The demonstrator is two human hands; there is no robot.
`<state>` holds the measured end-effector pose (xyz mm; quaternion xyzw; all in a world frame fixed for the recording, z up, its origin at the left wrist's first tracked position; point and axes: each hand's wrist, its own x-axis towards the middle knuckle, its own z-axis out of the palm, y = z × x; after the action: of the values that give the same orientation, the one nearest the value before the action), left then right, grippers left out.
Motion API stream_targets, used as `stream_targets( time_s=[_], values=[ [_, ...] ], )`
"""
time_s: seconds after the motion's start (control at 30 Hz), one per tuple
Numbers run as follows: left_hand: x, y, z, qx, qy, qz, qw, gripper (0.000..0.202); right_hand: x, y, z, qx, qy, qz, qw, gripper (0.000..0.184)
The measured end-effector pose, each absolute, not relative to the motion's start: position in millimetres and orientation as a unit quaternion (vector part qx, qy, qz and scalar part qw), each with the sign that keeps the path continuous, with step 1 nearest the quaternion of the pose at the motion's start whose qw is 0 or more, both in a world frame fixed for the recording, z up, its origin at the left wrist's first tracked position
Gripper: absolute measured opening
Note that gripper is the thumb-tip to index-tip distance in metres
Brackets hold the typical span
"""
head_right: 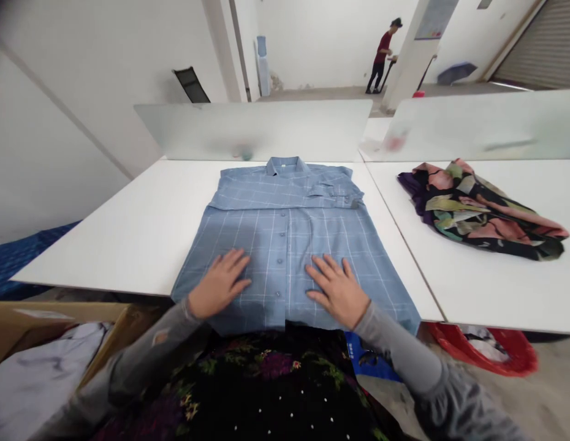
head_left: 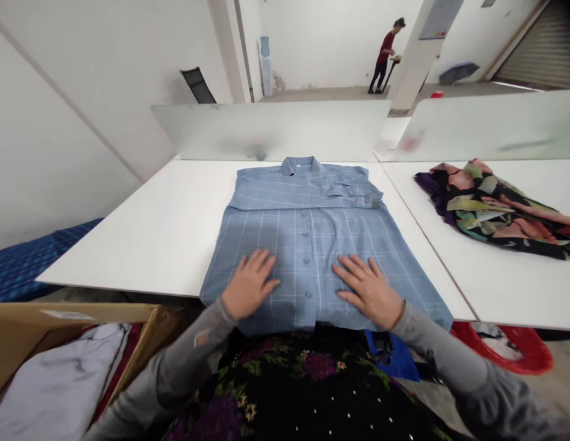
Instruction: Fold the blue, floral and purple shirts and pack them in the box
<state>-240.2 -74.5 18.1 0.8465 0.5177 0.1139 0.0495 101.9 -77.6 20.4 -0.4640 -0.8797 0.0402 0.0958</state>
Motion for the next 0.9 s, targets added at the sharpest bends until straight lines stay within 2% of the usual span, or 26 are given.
stream_targets(
  time_s=[0.1,0.13,0.2,0.27,0.33,0.37,0.43,0.5,0.6,0.7,0.9],
  values=[
    [-221.2,-132.4,20.2,0.923,0.314,0.151,0.163,0.041,110.2,-138.5,28.0,-0.408,-0.888,0.162,0.137,0.048],
    [-223.7,-147.3,20.2,0.917,0.292,0.183,0.199,0.036,120.1,-152.7,30.9,-0.405,-0.875,0.213,0.160,0.043],
    [-240.9,-172.1,15.4,0.846,0.383,0.294,0.228,0.026,149.8,-174.1,32.1,-0.452,-0.811,0.306,0.209,0.035],
    [-267.5,-189.8,2.4,0.678,0.575,0.422,0.179,0.024,185.9,-188.7,23.2,-0.574,-0.702,0.343,0.243,0.035],
    [-293.1,-197.8,-16.6,0.481,0.714,0.494,0.120,0.031,217.5,-198.3,4.9,-0.714,-0.568,0.314,0.264,0.036],
    [-302.8,-197.7,-26.5,0.415,0.740,0.513,0.130,0.036,228.6,-201.2,-5.8,-0.758,-0.505,0.298,0.286,0.037],
    [-313.5,-190.1,-43.5,0.351,0.722,0.561,0.204,0.051,238.3,-202.5,-25.9,-0.767,-0.420,0.305,0.378,0.047],
    [-314.1,-177.0,-54.0,0.357,0.641,0.606,0.307,0.062,233.3,-198.8,-39.5,-0.691,-0.389,0.363,0.490,0.056],
    [-307.5,-160.9,-58.2,0.373,0.552,0.607,0.434,0.058,214.0,-190.8,-43.9,-0.586,-0.362,0.448,0.570,0.046],
    [-305.0,-160.4,-53.9,0.346,0.552,0.549,0.524,0.055,203.9,-191.0,-34.0,-0.568,-0.352,0.486,0.564,0.035],
    [-313.8,-191.9,-24.8,0.367,0.560,0.459,0.584,0.050,226.8,-214.3,-3.4,-0.555,-0.388,0.506,0.534,0.032]
  ],
)
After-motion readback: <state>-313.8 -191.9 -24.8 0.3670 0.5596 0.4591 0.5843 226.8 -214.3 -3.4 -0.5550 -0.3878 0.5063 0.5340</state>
